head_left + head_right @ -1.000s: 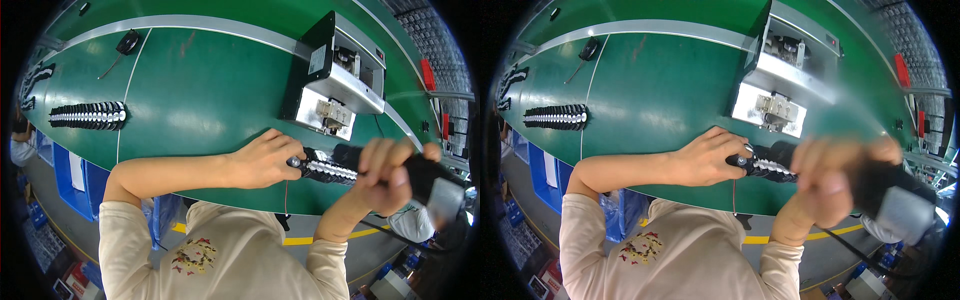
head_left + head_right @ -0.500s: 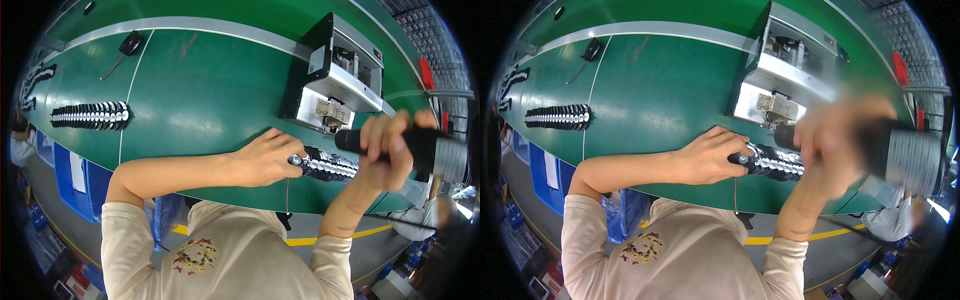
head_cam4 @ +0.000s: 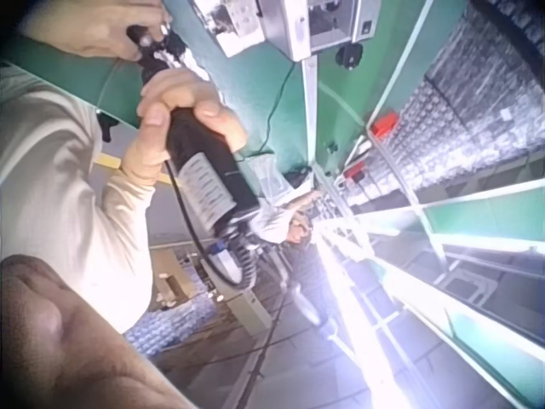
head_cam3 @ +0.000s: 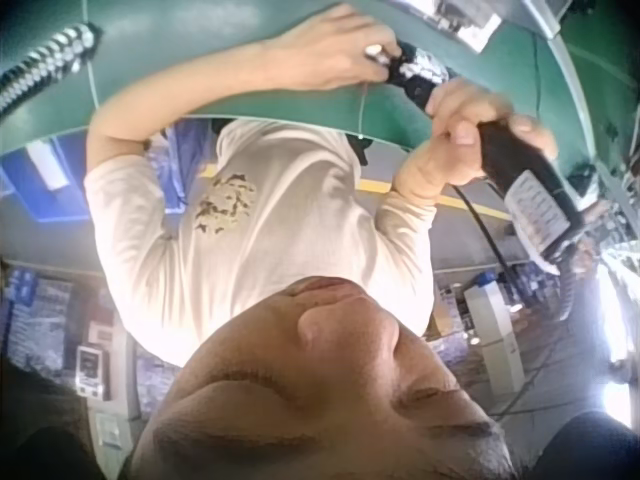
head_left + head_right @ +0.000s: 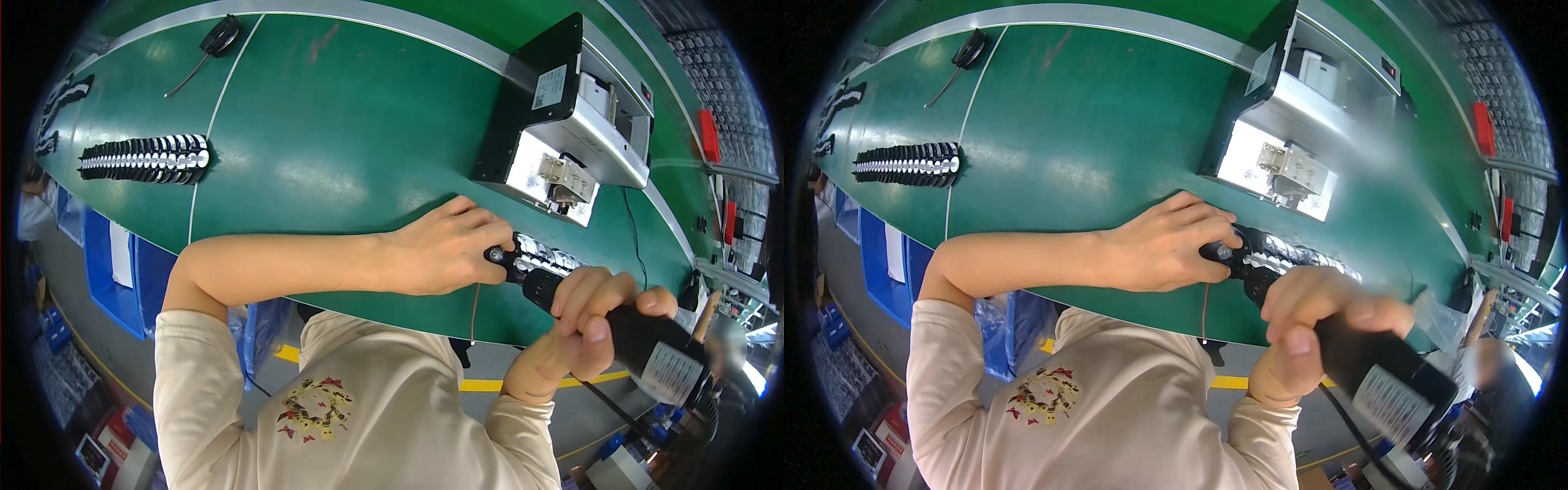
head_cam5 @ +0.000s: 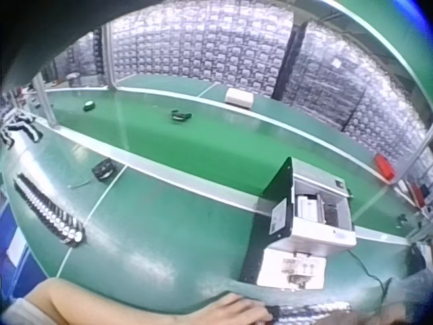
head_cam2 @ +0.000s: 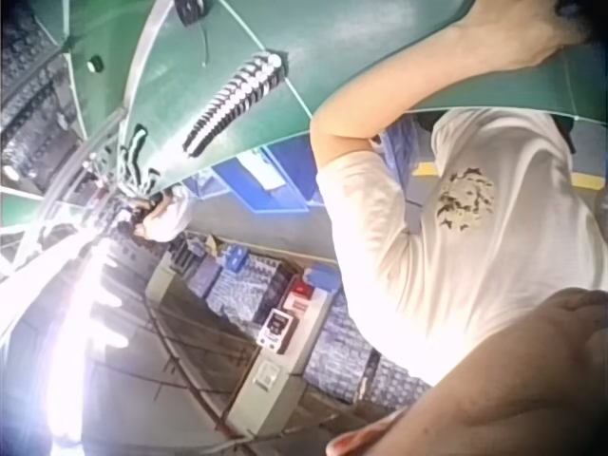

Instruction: The person is using an electric screwdriver to attach small components to circular LED circuit boards on a factory assembly line.

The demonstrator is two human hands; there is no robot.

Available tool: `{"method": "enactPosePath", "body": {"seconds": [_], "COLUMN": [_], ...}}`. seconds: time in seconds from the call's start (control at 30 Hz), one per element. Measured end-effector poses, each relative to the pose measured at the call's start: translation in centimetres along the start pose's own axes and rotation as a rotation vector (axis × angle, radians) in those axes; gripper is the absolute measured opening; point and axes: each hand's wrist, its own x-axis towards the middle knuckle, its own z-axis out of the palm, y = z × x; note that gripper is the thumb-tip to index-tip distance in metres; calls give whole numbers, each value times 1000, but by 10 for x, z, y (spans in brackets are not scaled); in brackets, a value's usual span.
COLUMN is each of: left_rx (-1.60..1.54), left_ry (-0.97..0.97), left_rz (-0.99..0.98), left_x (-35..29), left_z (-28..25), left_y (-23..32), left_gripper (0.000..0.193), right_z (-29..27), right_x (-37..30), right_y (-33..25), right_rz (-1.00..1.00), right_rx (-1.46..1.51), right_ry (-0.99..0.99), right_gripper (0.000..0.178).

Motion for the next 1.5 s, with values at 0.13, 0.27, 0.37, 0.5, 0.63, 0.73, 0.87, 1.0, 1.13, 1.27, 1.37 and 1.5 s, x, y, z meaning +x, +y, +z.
{"method": "enactPosePath", "body": {"seconds": [0.13, 0.27, 0.37, 0.5, 0.63, 0.73, 0.87, 1.0, 1.13, 1.27, 1.37, 1.5], "left_rx": [-3, -26, -51, -79, -148, -170, 12, 258, 362, 485, 679, 930], "left_ry": [19, -14, -27, -17, -4, -93, -469, -118, 301, 598, 569, 405], "left_rz": [5, 4, -21, -76, -55, -85, -326, -340, -194, -332, -556, -945], "left_x": [0, 1, 3, 0, 7, 8, 9, 37, 89, 122, 141, 162], "left_z": [2, -2, -8, -8, -16, -58, -130, -141, -136, -164, -184, -195], "left_y": [1, 2, 5, 4, 4, 13, -7, -74, -144, -229, -278, -316], "left_gripper": [11, 15, 20, 24, 26, 34, 51, 49, 48, 43, 54, 65], "right_z": [-6, -3, -3, -3, -28, -43, -60, -70, -69, -71, -67, -68], "right_x": [1, -1, -1, 1, 23, 26, 24, 25, 19, 18, 16, 13], "right_y": [5, 6, 7, 4, -20, -30, -27, -21, -17, -13, -13, -14], "right_rz": [-82, -52, -29, 50, -162, -308, -283, -251, -231, -199, -140, -127], "right_rx": [-48, -63, -94, -26, 238, 288, 267, 179, 130, 68, 95, 130], "right_ry": [-191, -155, -150, -115, -185, -82, -38, -146, -90, -38, 60, 4], "right_gripper": [36, 34, 37, 44, 59, 65, 63, 63, 61, 59, 53, 53]}}
